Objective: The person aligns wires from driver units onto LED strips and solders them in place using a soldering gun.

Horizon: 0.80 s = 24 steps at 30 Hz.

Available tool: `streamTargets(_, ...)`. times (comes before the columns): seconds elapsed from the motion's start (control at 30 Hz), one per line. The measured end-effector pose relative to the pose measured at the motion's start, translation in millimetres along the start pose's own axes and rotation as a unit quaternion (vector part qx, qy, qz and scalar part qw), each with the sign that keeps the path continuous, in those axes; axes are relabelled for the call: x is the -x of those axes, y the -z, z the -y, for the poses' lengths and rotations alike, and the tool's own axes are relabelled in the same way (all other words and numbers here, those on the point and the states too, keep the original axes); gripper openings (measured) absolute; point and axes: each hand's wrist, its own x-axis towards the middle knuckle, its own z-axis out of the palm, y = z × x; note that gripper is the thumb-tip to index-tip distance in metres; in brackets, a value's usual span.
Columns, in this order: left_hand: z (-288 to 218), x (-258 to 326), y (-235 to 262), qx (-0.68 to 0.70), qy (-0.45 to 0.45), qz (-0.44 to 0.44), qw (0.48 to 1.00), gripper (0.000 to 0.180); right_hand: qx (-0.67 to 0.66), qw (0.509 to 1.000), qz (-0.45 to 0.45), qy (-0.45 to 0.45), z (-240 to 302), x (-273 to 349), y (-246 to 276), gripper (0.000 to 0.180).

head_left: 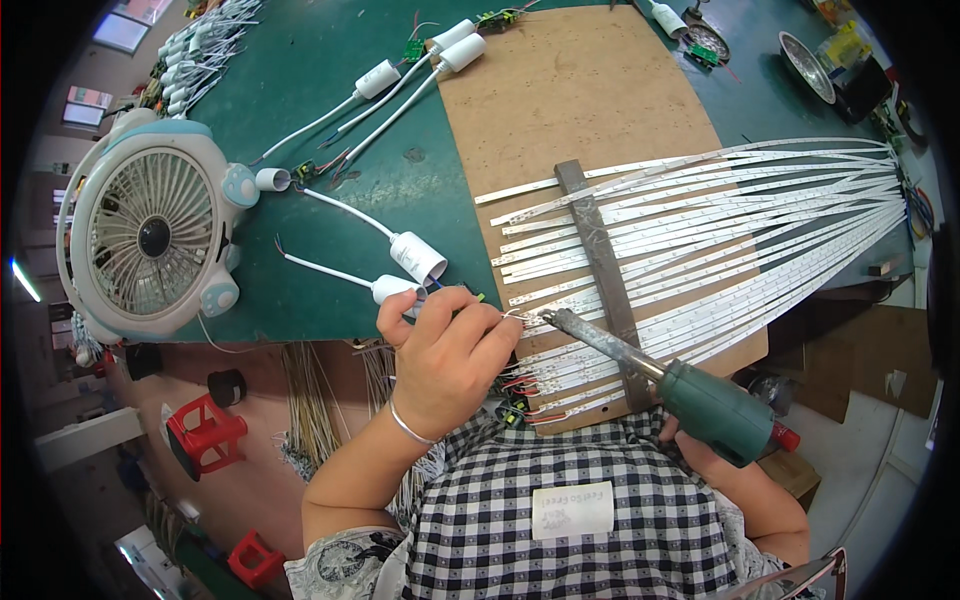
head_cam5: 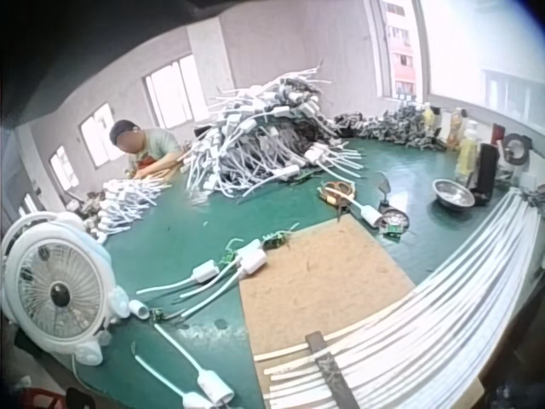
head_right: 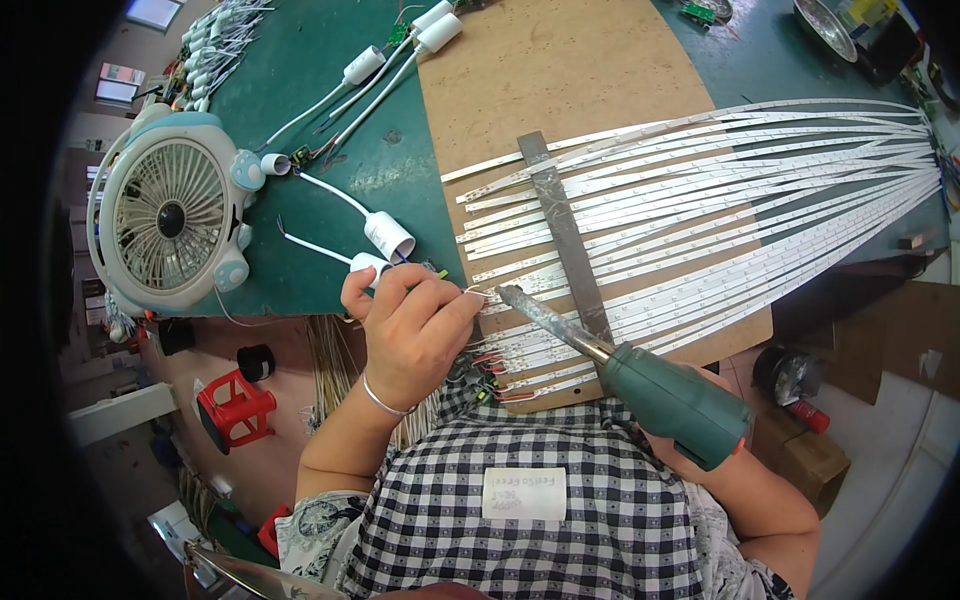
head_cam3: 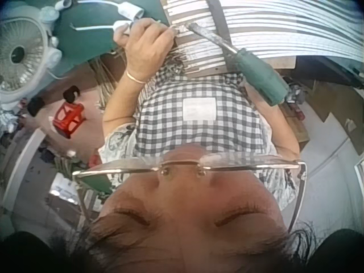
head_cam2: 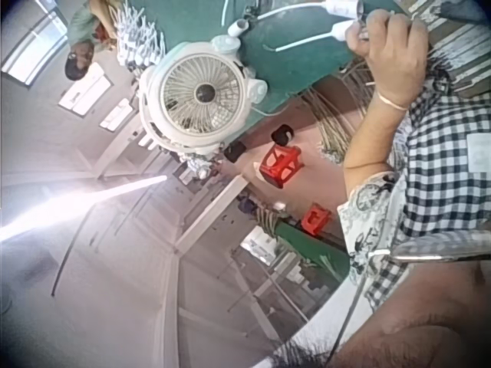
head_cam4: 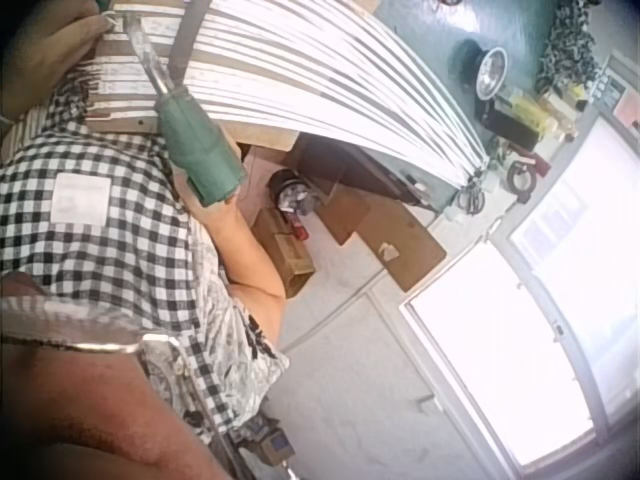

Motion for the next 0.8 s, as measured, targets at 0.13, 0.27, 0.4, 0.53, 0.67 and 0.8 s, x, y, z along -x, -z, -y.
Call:
streamTargets(0.13,-0.4,0.1,-0.6,0.001,0.001,-0.001,1.0,0.009,-0.065,0.998,-0.022,0.003,6.7,-4.0,-1.7,0.023)
streamTargets(0.27,-0.9,-1.1,-0.5,0.007,0.002,-0.011,1.0,0.016,-0.038,0.999,-0.004,0.015,1.9,-4.6,-1.6,0.026)
streamTargets(0.4,-0.8,-1.1,-0.5,0.002,0.002,-0.009,1.0,0.016,0.001,0.999,0.005,0.049,-6.6,-3.3,-0.6,0.027)
streamTargets(0.53,-1.4,-1.5,-0.9,0.005,0.005,-0.009,1.0,0.015,0.104,0.99,0.021,0.092,-2.3,-4.8,2.6,0.032)
streamTargets(0.67,-0.6,-1.0,0.0,-0.002,-0.002,0.002,1.0,0.01,0.108,0.991,0.025,0.08,-1.7,-3.7,1.8,0.034)
streamTargets(0.8,-1.2,-2.7,0.3,0.008,0.001,-0.004,1.0,0.016,0.088,0.992,0.014,0.09,-3.8,-3.9,1.1,0.033)
